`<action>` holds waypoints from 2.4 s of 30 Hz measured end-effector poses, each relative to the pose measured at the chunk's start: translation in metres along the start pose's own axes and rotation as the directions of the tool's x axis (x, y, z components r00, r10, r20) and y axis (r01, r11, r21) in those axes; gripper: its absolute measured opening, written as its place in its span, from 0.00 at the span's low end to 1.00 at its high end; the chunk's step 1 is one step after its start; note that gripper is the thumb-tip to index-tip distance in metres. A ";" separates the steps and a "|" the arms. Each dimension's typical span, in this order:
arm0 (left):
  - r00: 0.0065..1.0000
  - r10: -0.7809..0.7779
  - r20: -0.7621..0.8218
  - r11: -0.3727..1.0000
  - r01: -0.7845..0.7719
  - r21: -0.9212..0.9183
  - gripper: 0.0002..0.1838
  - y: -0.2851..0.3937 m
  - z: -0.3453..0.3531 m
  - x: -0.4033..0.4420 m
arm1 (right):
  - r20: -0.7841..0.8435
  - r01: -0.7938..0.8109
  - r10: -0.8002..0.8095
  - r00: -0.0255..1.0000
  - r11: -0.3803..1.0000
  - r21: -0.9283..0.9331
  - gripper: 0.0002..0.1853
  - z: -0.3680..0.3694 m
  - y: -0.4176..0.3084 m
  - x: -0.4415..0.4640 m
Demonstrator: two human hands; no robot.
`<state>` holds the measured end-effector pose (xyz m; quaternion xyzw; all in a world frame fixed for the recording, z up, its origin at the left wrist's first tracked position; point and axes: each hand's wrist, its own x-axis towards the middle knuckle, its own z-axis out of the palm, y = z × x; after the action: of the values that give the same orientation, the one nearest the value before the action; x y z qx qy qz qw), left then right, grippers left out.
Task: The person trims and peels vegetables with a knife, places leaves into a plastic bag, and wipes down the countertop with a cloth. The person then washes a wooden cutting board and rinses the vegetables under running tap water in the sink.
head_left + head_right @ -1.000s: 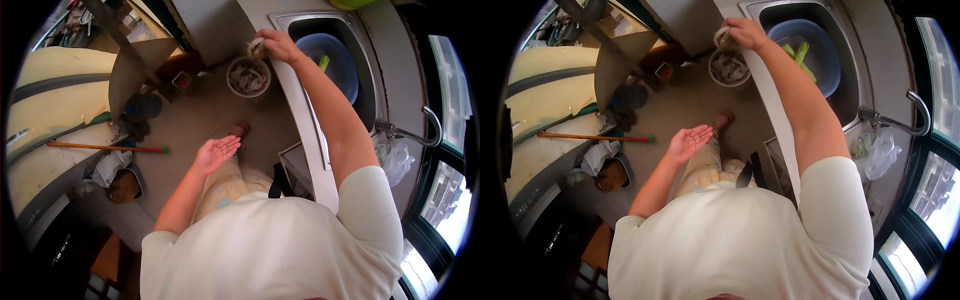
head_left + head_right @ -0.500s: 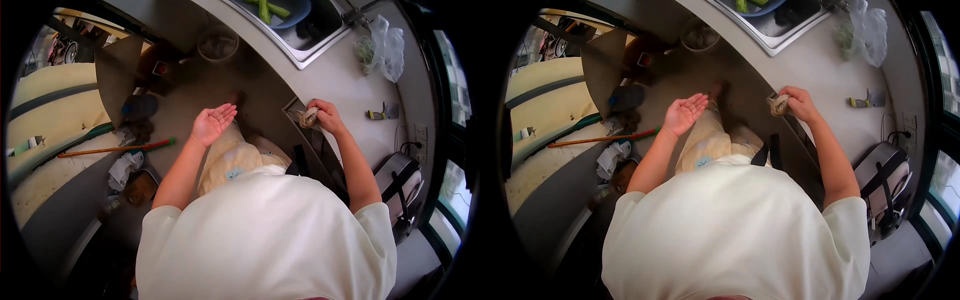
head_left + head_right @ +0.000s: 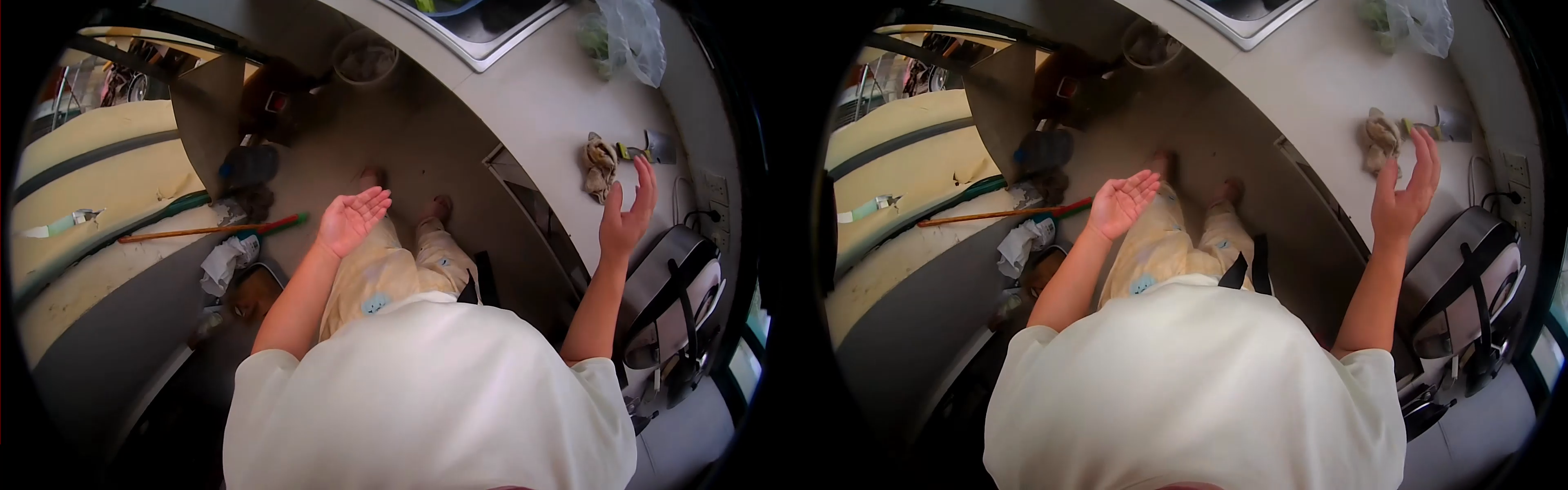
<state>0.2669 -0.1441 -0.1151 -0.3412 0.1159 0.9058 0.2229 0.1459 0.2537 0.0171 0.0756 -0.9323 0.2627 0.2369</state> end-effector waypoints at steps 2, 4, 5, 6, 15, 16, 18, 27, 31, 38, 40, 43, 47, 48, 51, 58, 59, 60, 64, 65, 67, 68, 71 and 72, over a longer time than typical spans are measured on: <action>0.999 -0.016 -0.037 1.000 0.015 -0.004 0.25 -0.006 -0.012 -0.005 | 0.140 -0.102 0.045 0.989 0.895 0.434 0.16 0.014 -0.018 -0.027; 0.996 -0.022 -0.086 0.999 0.024 0.022 0.25 -0.009 -0.023 -0.006 | 0.594 -0.465 0.057 0.802 0.685 0.562 0.12 0.047 -0.046 -0.049; 0.994 -0.034 -0.106 0.999 0.036 0.018 0.24 -0.009 -0.029 -0.006 | 0.673 -0.550 0.045 0.738 0.618 0.562 0.11 0.077 -0.047 -0.070; 0.991 -0.041 -0.124 0.999 0.043 0.016 0.25 -0.009 -0.038 -0.006 | 0.735 -0.587 0.030 0.678 0.624 0.516 0.09 0.103 -0.046 -0.087; 0.975 -0.098 -0.202 0.985 0.065 -0.162 0.25 0.007 -0.158 0.006 | 0.948 -0.774 0.051 0.315 0.591 0.226 0.07 0.260 -0.090 -0.178; 0.975 -0.115 -0.192 0.981 0.081 -0.174 0.25 0.013 -0.170 0.012 | 0.954 -0.759 0.063 0.294 0.622 0.193 0.07 0.272 -0.096 -0.178; 0.970 -0.148 -0.192 0.972 0.107 -0.211 0.26 0.021 -0.190 0.013 | 0.957 -0.771 0.117 0.265 0.622 0.137 0.07 0.289 -0.108 -0.188; 0.942 -0.255 -0.216 0.960 0.220 -0.174 0.27 0.091 -0.216 0.018 | 0.969 -0.797 0.218 0.120 0.603 -0.037 0.09 0.330 -0.153 -0.204; 0.936 -0.289 -0.200 0.951 0.256 -0.175 0.27 0.111 -0.224 0.035 | 0.955 -0.824 0.278 0.106 0.562 -0.072 0.09 0.352 -0.148 -0.214; 0.909 -0.350 -0.225 0.935 0.325 -0.140 0.28 0.109 -0.230 0.065 | 0.944 -0.861 0.325 0.055 0.495 -0.120 0.10 0.375 -0.128 -0.240; 0.902 -0.362 -0.236 0.932 0.342 -0.124 0.28 0.111 -0.222 0.075 | 0.942 -0.883 0.335 0.022 0.449 -0.139 0.10 0.377 -0.125 -0.243; 0.911 -0.361 -0.198 0.931 0.337 -0.142 0.28 0.106 -0.225 0.087 | 0.941 -0.871 0.338 -0.015 0.459 -0.178 0.09 0.388 -0.108 -0.251; 0.931 -0.323 -0.167 0.944 0.306 -0.122 0.27 0.102 -0.239 0.122 | 0.948 -0.925 0.318 -0.002 0.359 -0.122 0.09 0.445 -0.052 -0.277; 0.938 -0.309 -0.157 0.949 0.293 -0.117 0.27 0.100 -0.247 0.132 | 0.939 -0.942 0.339 -0.051 0.296 -0.158 0.08 0.465 -0.038 -0.276; 0.952 -0.241 -0.187 0.967 0.220 -0.125 0.27 0.096 -0.275 0.162 | 0.879 -0.941 0.470 -0.078 0.257 -0.221 0.08 0.537 0.020 -0.295; 0.966 -0.068 -0.250 0.995 0.048 -0.084 0.26 0.107 -0.358 0.184 | 0.774 -0.684 0.627 0.081 0.600 -0.415 0.08 0.681 0.165 -0.413; 0.958 -0.045 -0.282 0.995 0.017 -0.101 0.25 0.111 -0.366 0.181 | 0.744 -0.603 0.640 0.194 0.676 -0.424 0.09 0.691 0.173 -0.426; 0.948 -0.022 -0.317 0.993 -0.015 -0.115 0.25 0.113 -0.373 0.179 | 0.712 -0.511 0.631 0.306 0.740 -0.437 0.11 0.702 0.175 -0.439; 0.965 0.031 -0.259 0.988 -0.069 -0.141 0.25 0.120 -0.375 0.164 | 0.598 -0.401 0.765 0.240 0.639 -0.656 0.17 0.743 0.172 -0.462; 0.967 0.041 -0.252 0.987 -0.078 -0.140 0.25 0.120 -0.374 0.161 | 0.525 -0.400 0.796 0.301 0.605 -0.688 0.16 0.751 0.168 -0.468; 0.970 0.047 -0.238 0.985 -0.086 -0.153 0.25 0.120 -0.372 0.156 | 0.413 -0.426 0.840 0.352 0.536 -0.728 0.14 0.762 0.176 -0.486; 0.973 0.049 -0.227 0.986 -0.083 -0.145 0.25 0.120 -0.372 0.155 | 0.442 -0.403 0.840 0.315 0.540 -0.739 0.13 0.763 0.180 -0.488; 0.978 0.047 -0.201 0.990 -0.073 -0.123 0.25 0.119 -0.369 0.153 | 0.551 -0.313 0.747 0.373 0.660 -0.682 0.12 0.765 0.187 -0.484; 0.971 0.019 -0.236 0.995 -0.041 -0.088 0.25 0.119 -0.368 0.154 | 0.586 -0.417 0.687 0.430 0.726 -0.547 0.11 0.766 0.172 -0.466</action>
<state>0.3149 -0.3312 -0.4835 -0.4542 0.1048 0.8667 0.1778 0.2002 0.0052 -0.8596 -0.1761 -0.9403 0.1144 -0.2680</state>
